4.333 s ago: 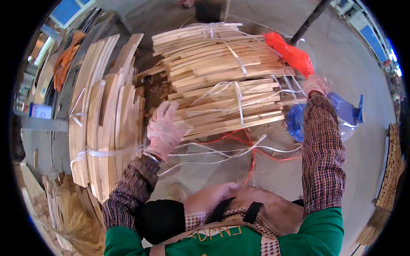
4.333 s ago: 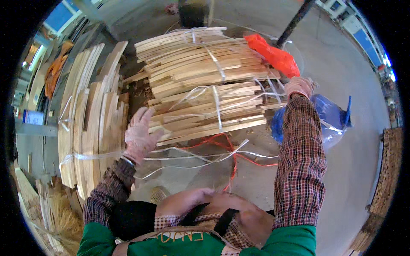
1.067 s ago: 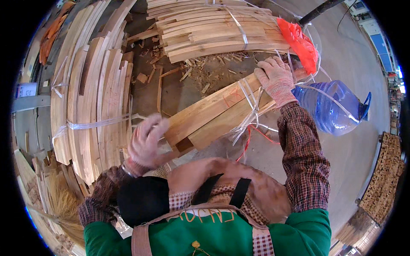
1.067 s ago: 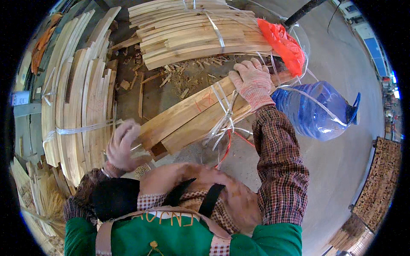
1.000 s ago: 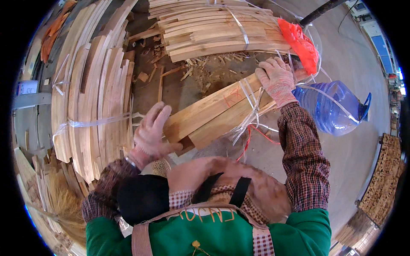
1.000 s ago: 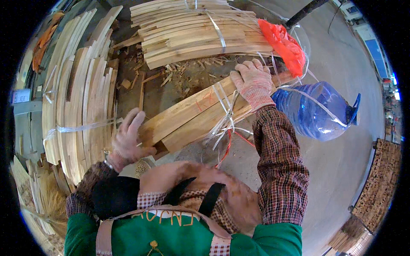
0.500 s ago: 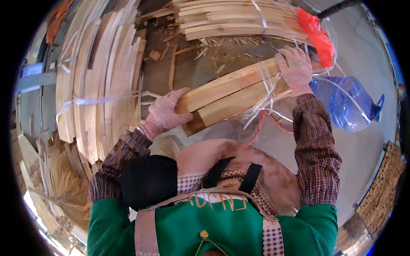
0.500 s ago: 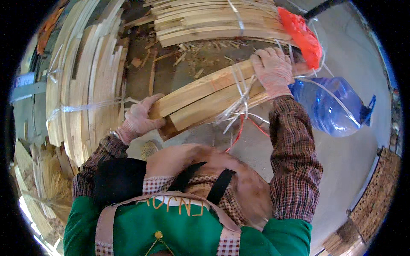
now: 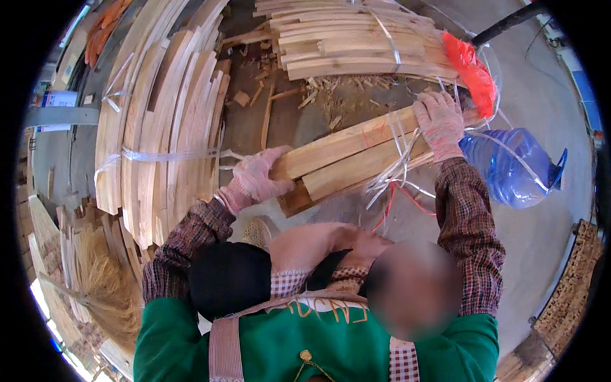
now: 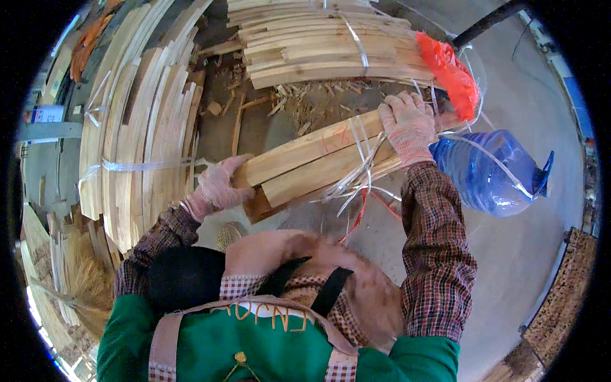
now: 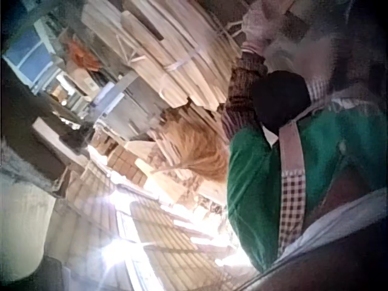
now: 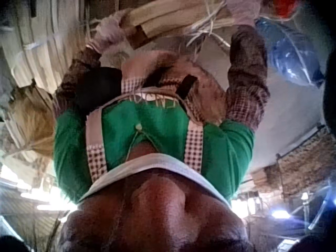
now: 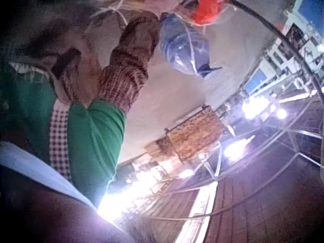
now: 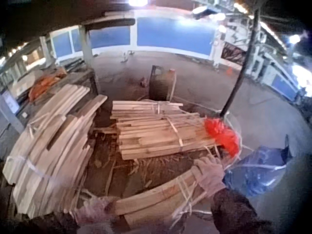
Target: The person gathers loose wooden planks from a pile on the floor and stacks them into neat bundles. They then secure each bundle by wrapping and tying it with white plastic straps, placing the finished bundles on the floor.
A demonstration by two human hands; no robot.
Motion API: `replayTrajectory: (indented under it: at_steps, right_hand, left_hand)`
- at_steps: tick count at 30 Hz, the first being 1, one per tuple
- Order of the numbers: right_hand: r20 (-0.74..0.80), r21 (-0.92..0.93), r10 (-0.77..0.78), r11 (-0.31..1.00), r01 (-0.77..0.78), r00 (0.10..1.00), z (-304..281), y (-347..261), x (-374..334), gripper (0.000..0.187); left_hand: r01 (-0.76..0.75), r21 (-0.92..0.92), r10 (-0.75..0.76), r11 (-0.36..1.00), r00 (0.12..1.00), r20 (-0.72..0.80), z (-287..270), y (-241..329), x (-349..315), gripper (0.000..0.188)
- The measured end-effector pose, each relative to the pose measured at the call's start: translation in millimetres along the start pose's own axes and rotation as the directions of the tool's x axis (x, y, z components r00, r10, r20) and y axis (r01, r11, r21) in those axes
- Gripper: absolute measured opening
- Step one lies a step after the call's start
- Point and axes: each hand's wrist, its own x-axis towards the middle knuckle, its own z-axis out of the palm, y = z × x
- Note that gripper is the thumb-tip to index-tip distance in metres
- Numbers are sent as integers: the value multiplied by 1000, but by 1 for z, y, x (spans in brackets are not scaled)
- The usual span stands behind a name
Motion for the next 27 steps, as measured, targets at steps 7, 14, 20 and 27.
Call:
replayTrajectory:
  at_steps: [7,14,20,27]
  right_hand:
    - [-70,49,-67,996,70,995,1,1,-1,29]
    - [34,47,41,998,-42,999,-18,3,-3,32]
    - [-52,15,-2,1000,3,999,-15,4,-4,32]
    - [-51,-43,-89,995,87,995,1,-4,18,24]
  left_hand:
    - [-37,52,40,998,997,-66,14,-16,1,78]
    - [42,168,-50,985,998,46,3,10,1,87]
    - [109,145,-112,983,994,16,6,6,-4,84]
    - [71,107,-78,992,995,55,4,-13,-6,87]
